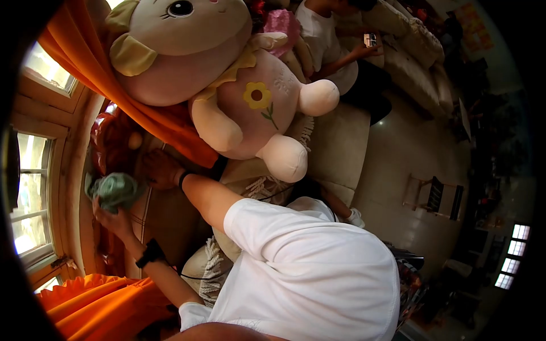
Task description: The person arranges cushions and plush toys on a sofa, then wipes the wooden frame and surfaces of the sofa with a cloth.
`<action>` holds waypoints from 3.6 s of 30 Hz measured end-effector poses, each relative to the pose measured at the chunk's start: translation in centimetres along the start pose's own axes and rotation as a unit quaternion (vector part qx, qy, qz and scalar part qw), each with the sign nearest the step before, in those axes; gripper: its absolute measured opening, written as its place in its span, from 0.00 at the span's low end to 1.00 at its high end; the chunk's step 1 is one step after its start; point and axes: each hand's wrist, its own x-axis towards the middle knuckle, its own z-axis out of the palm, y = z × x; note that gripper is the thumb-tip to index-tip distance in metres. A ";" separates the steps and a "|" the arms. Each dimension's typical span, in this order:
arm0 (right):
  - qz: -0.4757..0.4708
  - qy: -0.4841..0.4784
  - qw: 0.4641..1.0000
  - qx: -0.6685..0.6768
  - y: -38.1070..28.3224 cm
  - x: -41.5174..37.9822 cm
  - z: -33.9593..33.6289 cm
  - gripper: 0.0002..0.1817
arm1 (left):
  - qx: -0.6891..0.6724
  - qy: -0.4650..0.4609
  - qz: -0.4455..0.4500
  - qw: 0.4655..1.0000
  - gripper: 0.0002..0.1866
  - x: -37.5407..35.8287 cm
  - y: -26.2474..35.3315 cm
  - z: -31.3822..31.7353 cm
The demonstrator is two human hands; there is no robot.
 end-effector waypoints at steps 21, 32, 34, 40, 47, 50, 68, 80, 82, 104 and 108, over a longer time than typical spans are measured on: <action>-0.001 -0.023 1.000 -0.014 -0.4 -0.1 -0.4 0.19 | 0.043 -0.006 0.022 0.999 0.33 -0.1 0.3 -0.3; 0.003 -0.071 0.997 0.004 -0.7 0.6 -1.4 0.17 | 0.258 0.049 0.027 0.965 0.37 -3.9 -10.3 0.6; -0.003 -0.040 0.999 -0.013 -0.8 0.3 -1.0 0.19 | 0.150 0.061 0.059 0.985 0.35 0.6 -3.5 2.5; -0.008 0.028 1.000 -0.010 -0.6 0.1 0.0 0.22 | 0.115 -0.077 -0.015 0.990 0.39 3.8 4.7 1.5; -0.022 0.070 0.997 0.001 -0.4 0.0 0.1 0.19 | 0.171 0.001 -0.062 0.983 0.38 -7.3 -2.3 -1.4; -0.017 0.054 0.998 0.007 -0.4 0.3 -0.1 0.18 | 0.194 -0.048 -0.167 0.965 0.37 -10.4 -4.1 -2.8; -0.033 0.070 0.996 -0.038 -0.2 -0.1 0.4 0.18 | 0.072 -0.312 -0.189 0.928 0.29 -6.4 -1.5 0.6; -0.008 0.030 0.999 -0.009 -0.3 -0.3 0.0 0.20 | 0.038 -0.363 -0.268 0.892 0.38 -5.8 0.2 -0.6; -0.005 -0.005 0.997 -0.073 0.5 -0.7 1.5 0.21 | -0.106 -0.307 -0.122 0.938 0.37 -5.6 1.6 4.4; -0.010 0.027 1.000 0.004 -0.3 0.1 -0.5 0.15 | 0.107 -0.376 -0.336 0.857 0.41 -6.4 -2.6 -2.7; -0.028 0.027 0.995 -0.089 1.2 -0.8 3.3 0.15 | 0.022 -0.339 -0.126 0.932 0.39 -5.7 2.7 3.4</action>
